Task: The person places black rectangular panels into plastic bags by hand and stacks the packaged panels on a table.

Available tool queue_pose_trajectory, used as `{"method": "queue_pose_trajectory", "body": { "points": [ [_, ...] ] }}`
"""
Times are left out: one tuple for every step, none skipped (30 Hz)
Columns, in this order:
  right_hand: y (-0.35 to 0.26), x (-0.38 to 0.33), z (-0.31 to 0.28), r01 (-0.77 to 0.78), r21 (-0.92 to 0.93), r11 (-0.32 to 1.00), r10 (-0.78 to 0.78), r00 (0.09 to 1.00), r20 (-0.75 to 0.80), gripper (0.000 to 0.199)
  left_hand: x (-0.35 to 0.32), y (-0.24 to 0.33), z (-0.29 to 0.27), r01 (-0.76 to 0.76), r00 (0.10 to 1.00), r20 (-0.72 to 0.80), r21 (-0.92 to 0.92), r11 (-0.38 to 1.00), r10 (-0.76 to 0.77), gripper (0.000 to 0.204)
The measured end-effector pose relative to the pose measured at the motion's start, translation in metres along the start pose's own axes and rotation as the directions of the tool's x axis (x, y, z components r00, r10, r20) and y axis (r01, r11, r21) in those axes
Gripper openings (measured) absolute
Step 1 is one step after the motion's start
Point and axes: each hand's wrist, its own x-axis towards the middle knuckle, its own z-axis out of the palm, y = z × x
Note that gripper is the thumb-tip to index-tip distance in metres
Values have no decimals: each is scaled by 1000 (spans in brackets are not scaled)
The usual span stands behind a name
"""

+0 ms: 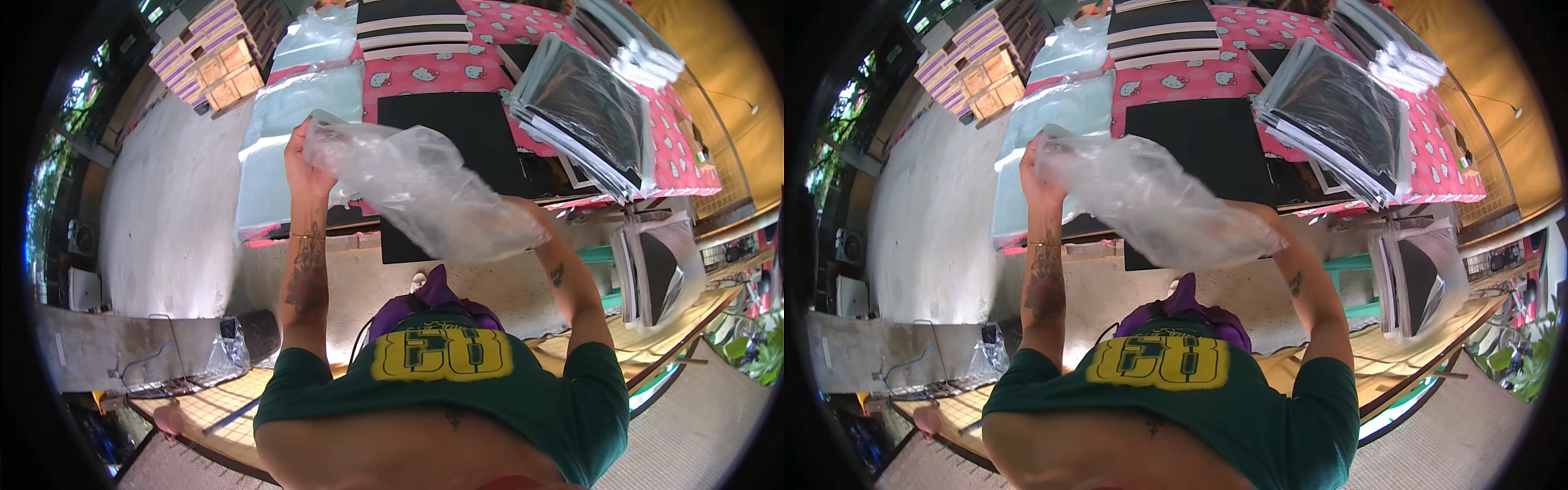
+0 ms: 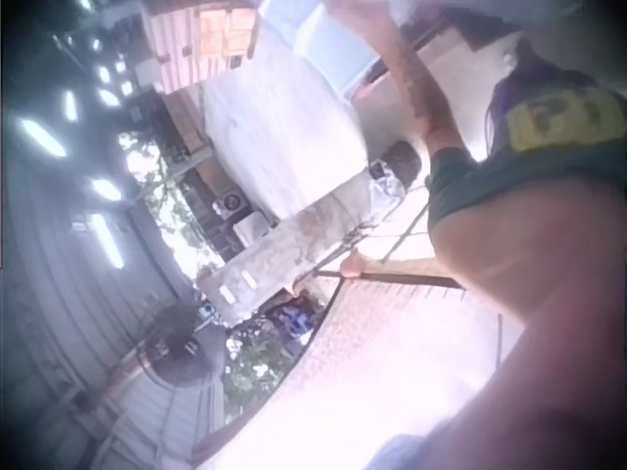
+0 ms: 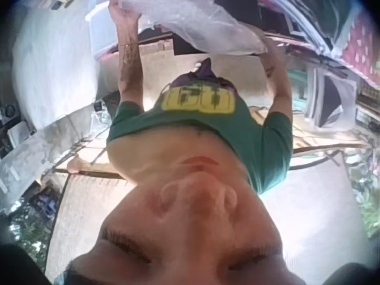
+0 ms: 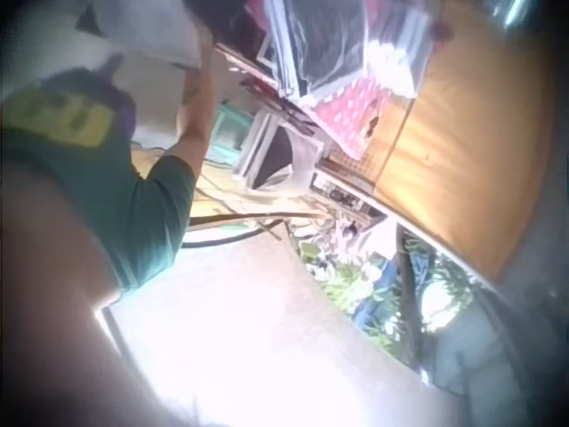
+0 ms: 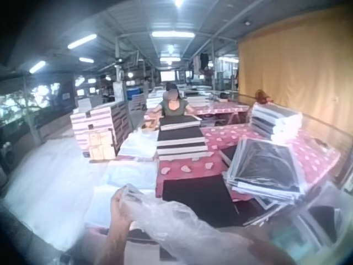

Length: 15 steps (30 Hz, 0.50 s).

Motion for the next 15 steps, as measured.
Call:
{"method": "queue_pose_trajectory", "body": {
  "points": [
    [15,-1,-11,17,128,992,-24,998,53,43,-5,-9,3,-78,980,-172,123,989,99,40],
    [-4,-4,-16,132,481,867,-149,989,-3,42,-17,-27,3,110,936,-352,229,967,-23,42],
    [-22,-6,-19,220,766,604,-272,960,-61,44,-31,-50,4,310,839,-530,288,906,-119,45],
    [-29,-14,-37,372,628,684,-311,927,-211,43,-43,-68,6,509,703,-687,303,805,-186,47],
    [-42,-19,-48,476,452,754,-341,873,-350,42,-59,-75,5,672,736,-482,605,427,-475,49],
    [-44,-29,-47,444,422,790,-302,882,-363,40,-65,-71,6,579,741,-460,807,118,-490,46],
    [-41,-28,-30,396,411,821,-251,897,-363,37,-76,-65,9,410,744,-456,889,-206,-488,43],
    [-42,-35,-15,361,384,850,-210,900,-383,34,-72,-57,8,362,903,-264,893,267,-340,44],
    [-27,-42,-16,179,377,909,-48,942,-333,30,-68,-47,7,240,970,-197,708,664,-140,43],
    [-12,-54,-20,-11,355,935,122,949,-291,27,-58,-42,25,18,976,-205,398,917,70,43],
    [-2,-65,-21,-191,328,925,276,931,-238,24,-55,-43,25,61,972,-234,360,931,27,42],
    [1,-72,-32,-49,474,879,215,928,-304,26,-54,-44,18,104,965,-262,320,942,-17,41],
    [4,-76,-41,102,603,791,153,922,-356,29,-57,-46,7,141,954,-294,284,948,-54,40],
    [7,-79,-48,241,698,675,91,911,-403,32,-72,-52,-21,348,925,-304,440,828,-228,36],
    [-46,-71,-14,208,724,658,119,920,-372,34,-111,-55,-61,517,855,-380,564,644,-353,32]
  ]
}}
